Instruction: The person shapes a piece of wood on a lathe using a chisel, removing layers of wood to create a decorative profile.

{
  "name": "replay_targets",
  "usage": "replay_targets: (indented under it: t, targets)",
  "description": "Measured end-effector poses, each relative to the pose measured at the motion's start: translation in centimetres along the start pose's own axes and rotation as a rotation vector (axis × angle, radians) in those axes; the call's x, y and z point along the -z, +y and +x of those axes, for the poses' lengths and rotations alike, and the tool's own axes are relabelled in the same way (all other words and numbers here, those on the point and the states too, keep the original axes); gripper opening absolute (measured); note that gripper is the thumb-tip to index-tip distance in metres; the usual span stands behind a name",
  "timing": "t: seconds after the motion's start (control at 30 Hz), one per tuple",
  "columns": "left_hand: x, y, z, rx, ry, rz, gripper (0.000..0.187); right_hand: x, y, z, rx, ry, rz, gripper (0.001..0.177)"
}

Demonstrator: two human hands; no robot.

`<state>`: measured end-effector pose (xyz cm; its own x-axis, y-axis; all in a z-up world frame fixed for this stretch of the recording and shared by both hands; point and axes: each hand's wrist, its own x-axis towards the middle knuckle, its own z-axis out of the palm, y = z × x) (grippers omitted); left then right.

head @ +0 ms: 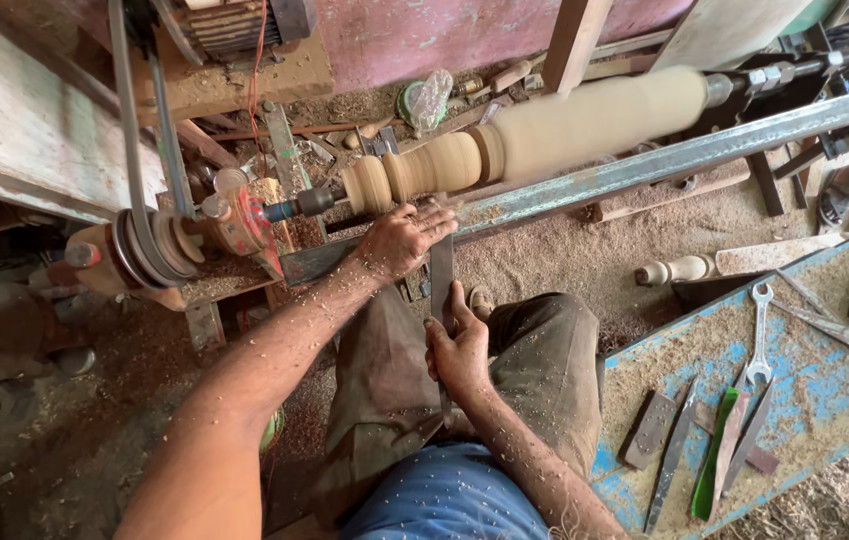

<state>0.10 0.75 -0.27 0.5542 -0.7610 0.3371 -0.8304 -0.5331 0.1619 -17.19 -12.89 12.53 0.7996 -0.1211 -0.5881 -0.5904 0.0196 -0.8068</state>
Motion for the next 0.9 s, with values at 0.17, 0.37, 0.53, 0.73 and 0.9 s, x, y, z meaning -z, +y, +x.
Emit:
replay_targets:
  t: [0.17, 0.37, 0.53, 0.73, 0.9]
  targets:
    - [1.6, 0.0, -0.8, 0.105, -0.111, -0.101, 0.048, -0.8, -0.9, -0.7, 0.011, -0.028, 0.058, 0.080]
    - [1.1, -0.6, -1.1, 0.022, 0.006, 0.024, 0.046, 0.0, -0.9, -0.4, -0.033, -0.026, -0.094, 0.079]
    - [4.2, 1.0, -3.7, -0.073, 0.009, -0.042, 0.051, 1.5, -0.2, -1.5, 0.015, -0.131, -0.008, 0.077]
    - [8.5, 1.4, -7.0, -0.025, -0.094, 0.014, 0.059, 3.0, -0.6, -0.7, 0.030, -0.248, -0.133, 0.077]
    - [9.8, 1.1, -6.1, 0.003, -0.077, -0.044, 0.066, 3.6, -0.4, 0.6, 0.108, -0.275, -0.239, 0.076]
